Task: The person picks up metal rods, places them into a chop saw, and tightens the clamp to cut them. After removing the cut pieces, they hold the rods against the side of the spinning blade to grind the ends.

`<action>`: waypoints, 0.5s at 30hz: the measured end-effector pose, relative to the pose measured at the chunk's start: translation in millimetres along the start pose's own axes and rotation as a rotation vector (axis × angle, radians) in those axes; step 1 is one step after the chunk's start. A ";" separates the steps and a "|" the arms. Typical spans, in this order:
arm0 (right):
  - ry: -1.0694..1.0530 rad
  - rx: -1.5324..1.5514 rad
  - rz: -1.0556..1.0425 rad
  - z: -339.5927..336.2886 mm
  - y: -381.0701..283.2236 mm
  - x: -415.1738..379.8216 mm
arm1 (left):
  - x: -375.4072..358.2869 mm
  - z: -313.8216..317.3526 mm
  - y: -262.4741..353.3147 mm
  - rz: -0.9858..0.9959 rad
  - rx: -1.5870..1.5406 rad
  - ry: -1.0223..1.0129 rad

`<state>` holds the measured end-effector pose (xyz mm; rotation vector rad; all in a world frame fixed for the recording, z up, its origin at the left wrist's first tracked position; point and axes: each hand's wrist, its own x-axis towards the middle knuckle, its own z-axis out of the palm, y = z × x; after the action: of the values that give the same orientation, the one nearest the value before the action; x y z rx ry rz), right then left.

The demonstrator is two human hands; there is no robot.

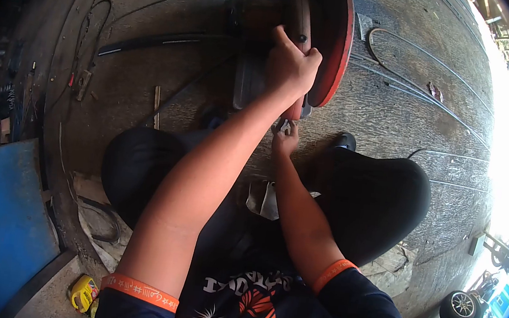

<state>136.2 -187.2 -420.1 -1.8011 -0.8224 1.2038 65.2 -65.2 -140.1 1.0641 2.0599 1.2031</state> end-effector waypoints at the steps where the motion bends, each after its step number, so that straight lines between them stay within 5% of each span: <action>1: -0.086 0.053 0.038 -4.2 -1.3 0.1 | 0.3 0.6 -0.4 -0.013 -0.003 -0.003; 3: -0.170 0.103 0.080 -12.2 -22.8 -5.3 | -0.6 0.1 0.4 -0.013 -0.014 -0.004; 4: -0.199 0.593 0.497 -14.0 -24.7 -3.0 | -1.0 -0.6 1.3 -0.011 -0.025 -0.003; 6: -0.218 1.079 0.915 -11.1 -27.3 -0.5 | -1.5 -2.1 3.3 -0.011 -0.017 -0.002; 9: -0.012 0.191 0.425 -2.4 -33.9 -3.2 | -1.7 -2.5 2.9 -0.013 -0.027 -0.008; 10: -0.012 0.190 0.423 -1.9 -36.2 -5.9 | -1.4 -1.9 2.5 -0.012 -0.042 -0.011; 12: -0.108 0.249 0.080 -2.9 -40.4 -14.2 | -0.2 0.2 0.3 -0.007 -0.045 -0.004; 13: -0.108 0.250 0.083 -1.7 -35.7 -9.7 | -0.1 0.8 -1.3 0.000 -0.045 0.000; 15: -0.110 1.104 0.682 1.2 -30.7 2.5 | -2.3 -2.0 2.9 -0.013 -0.030 -0.005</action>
<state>133.4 -170.4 -394.4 -1.0551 0.4591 1.7027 66.1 -67.2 -136.5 1.0375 2.0352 1.2200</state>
